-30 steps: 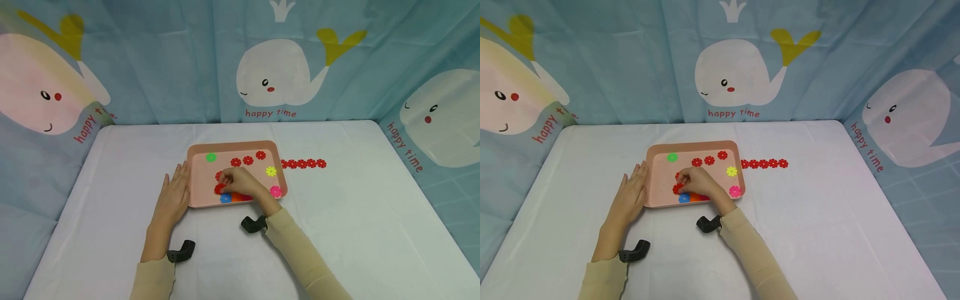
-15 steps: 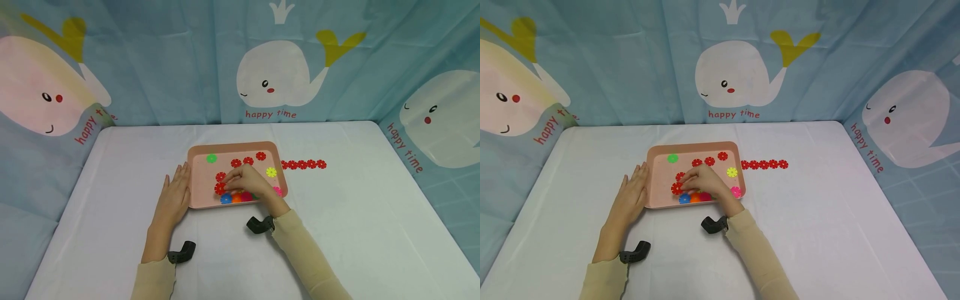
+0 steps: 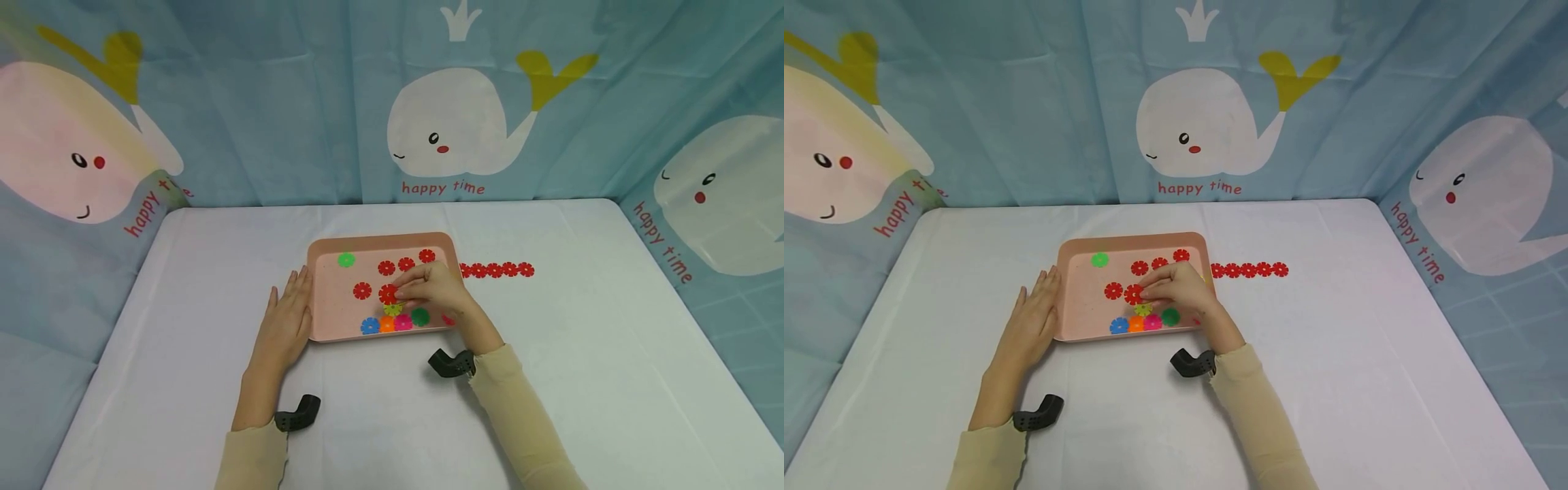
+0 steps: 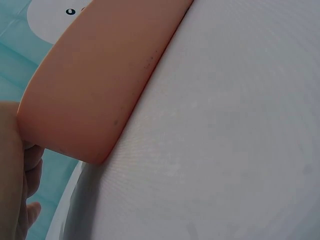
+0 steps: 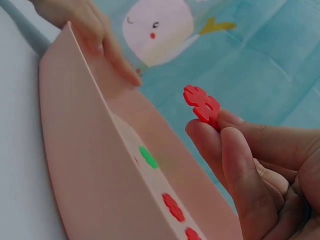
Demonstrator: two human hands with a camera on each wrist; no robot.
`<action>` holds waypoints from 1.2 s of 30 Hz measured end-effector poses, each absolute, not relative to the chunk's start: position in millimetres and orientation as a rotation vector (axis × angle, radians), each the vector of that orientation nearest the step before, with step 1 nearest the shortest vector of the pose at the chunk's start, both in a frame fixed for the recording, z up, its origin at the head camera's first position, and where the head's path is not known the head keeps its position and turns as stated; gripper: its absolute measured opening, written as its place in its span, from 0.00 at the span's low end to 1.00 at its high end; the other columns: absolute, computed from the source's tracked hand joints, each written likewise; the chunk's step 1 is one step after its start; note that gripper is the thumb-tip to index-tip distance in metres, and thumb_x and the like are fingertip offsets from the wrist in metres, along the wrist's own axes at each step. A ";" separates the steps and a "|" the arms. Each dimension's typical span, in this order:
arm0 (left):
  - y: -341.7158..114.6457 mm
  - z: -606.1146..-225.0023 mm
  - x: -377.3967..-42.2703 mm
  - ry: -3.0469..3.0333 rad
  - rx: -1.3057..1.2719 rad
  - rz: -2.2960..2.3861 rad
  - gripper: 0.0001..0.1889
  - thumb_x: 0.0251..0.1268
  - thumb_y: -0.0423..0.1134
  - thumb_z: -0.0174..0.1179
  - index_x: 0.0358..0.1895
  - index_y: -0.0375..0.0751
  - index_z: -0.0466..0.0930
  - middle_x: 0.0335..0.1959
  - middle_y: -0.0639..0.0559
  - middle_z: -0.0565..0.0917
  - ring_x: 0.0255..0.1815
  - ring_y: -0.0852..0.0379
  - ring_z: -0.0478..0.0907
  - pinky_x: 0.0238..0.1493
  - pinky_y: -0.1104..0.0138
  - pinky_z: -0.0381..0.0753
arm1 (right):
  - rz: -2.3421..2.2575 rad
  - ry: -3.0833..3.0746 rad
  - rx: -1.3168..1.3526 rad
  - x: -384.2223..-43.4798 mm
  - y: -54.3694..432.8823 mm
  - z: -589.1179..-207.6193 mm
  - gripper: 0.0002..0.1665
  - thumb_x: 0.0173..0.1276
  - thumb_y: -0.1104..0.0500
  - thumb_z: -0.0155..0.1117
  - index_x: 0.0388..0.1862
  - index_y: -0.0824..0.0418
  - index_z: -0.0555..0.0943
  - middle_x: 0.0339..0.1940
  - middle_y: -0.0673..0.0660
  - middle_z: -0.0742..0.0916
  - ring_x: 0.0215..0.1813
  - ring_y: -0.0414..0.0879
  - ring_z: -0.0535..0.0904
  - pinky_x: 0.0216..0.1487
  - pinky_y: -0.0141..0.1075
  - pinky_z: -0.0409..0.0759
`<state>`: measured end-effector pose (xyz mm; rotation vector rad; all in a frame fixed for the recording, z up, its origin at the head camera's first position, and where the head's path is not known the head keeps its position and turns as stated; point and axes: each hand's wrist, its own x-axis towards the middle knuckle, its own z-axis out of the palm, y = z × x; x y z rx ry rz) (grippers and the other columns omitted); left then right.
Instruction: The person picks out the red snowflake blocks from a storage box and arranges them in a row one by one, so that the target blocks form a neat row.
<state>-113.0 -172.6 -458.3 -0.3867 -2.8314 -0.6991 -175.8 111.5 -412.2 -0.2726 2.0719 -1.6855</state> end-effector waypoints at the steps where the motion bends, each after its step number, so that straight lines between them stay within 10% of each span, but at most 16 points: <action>1: -172.5 -458.3 -113.0 -2.833 -0.385 -0.698 0.27 0.70 0.35 0.40 0.72 0.32 0.55 0.74 0.43 0.55 0.74 0.45 0.49 0.68 0.41 0.45 | -1.692 2.079 -0.259 -176.1 114.3 -412.1 0.11 0.61 0.66 0.66 0.41 0.73 0.83 0.32 0.61 0.88 0.33 0.55 0.86 0.36 0.40 0.84; 36: -171.6 -459.9 -111.0 -2.813 -0.379 -0.692 0.27 0.71 0.35 0.43 0.72 0.33 0.55 0.74 0.44 0.55 0.74 0.45 0.49 0.68 0.41 0.46 | -1.837 2.193 0.047 -193.6 229.1 -419.8 0.18 0.63 0.67 0.64 0.47 0.81 0.77 0.29 0.52 0.87 0.29 0.41 0.84 0.35 0.31 0.83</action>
